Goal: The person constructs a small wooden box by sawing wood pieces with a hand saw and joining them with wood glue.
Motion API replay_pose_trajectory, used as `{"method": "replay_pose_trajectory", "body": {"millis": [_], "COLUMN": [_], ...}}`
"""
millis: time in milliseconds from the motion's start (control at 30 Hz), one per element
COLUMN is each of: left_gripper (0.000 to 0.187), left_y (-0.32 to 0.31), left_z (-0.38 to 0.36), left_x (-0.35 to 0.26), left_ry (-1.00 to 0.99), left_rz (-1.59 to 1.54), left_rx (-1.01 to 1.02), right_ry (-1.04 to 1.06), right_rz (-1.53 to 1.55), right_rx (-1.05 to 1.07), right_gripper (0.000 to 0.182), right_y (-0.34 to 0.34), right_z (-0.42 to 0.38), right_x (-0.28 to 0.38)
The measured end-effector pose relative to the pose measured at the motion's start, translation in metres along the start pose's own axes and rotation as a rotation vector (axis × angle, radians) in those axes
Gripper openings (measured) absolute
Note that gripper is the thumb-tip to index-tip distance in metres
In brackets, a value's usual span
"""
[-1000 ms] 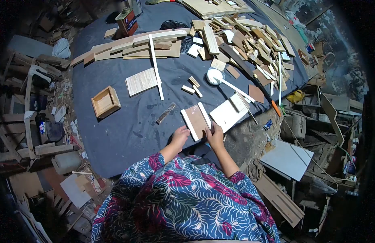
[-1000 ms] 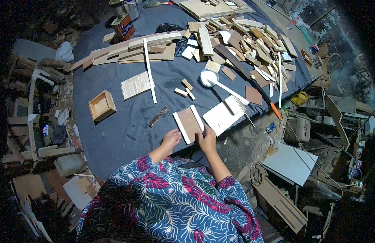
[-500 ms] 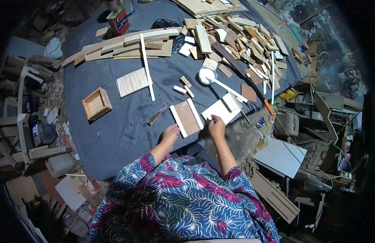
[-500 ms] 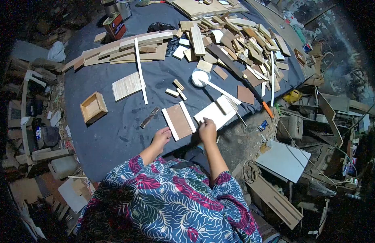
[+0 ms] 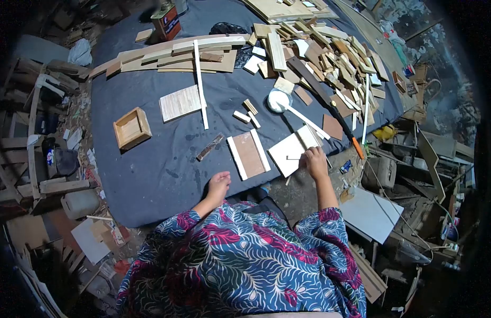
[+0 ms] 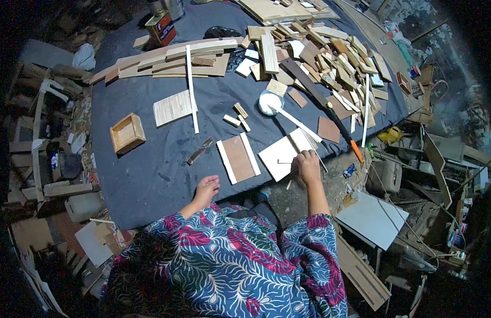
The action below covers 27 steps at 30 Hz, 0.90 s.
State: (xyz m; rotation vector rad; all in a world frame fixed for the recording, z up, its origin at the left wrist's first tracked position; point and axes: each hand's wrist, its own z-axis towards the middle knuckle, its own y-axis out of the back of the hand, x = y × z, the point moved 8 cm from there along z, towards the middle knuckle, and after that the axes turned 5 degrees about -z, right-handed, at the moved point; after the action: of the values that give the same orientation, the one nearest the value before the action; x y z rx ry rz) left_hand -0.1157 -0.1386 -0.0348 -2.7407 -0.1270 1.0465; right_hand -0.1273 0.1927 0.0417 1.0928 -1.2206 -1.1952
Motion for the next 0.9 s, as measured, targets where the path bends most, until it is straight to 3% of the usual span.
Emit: {"method": "replay_pose_trajectory", "body": {"millis": [100, 233, 300, 400, 567, 700, 767, 800, 833, 900], "left_gripper": [0.025, 0.02, 0.02, 0.022, 0.025, 0.032, 0.038, 0.033, 0.035, 0.041], "left_y": [-0.004, -0.012, -0.014, -0.007, 0.026, 0.101, 0.163, 0.205, 0.236, 0.295], "left_z": [0.005, 0.014, 0.018, 0.022, 0.009, 0.014, 0.004, 0.008, -0.027, -0.007], "left_x": [-0.002, -0.017, -0.018, -0.025, -0.07, -0.111, -0.145, -0.155, -0.195, -0.213], "left_ry": [-0.096, -0.317, -0.254, -0.437, -0.62, -0.753, -0.935, -1.037, -0.912, -0.768], "left_rz": [-0.014, 0.033, 0.228, 0.185, 0.037, -0.232, -0.252, -0.333, -0.364, -0.337], "left_rx": [-0.012, -0.014, -0.017, -0.173, -0.387, -0.698, -0.965, -1.103, -1.199, -1.121], "right_ry": [-0.143, -0.207, -0.195, -0.094, -0.121, -0.17, -0.219, -0.205, -0.189, -0.152], "right_rz": [0.242, 0.858, 0.785, 0.382, 0.21, 0.226, 0.351, 0.372, 0.391, 0.379], "right_rx": [0.139, 0.072, -0.031, -0.214, -0.182, -0.183, -0.154, -0.179, -0.205, -0.228], "right_gripper": [0.015, 0.023, 0.021, 0.02, 0.03, 0.036, 0.034, 0.032, 0.03, 0.027], "right_y": [-0.002, -0.029, -0.004, -0.001, -0.014, -0.019, -0.02, -0.02, -0.02, -0.015], "right_z": [0.006, 0.001, 0.004, 0.008, 0.016, 0.014, 0.013, 0.008, 0.008, 0.006], "right_x": [-0.004, 0.014, 0.041, 0.04, 0.03, 0.02, 0.019, 0.02, 0.022, 0.031]}}
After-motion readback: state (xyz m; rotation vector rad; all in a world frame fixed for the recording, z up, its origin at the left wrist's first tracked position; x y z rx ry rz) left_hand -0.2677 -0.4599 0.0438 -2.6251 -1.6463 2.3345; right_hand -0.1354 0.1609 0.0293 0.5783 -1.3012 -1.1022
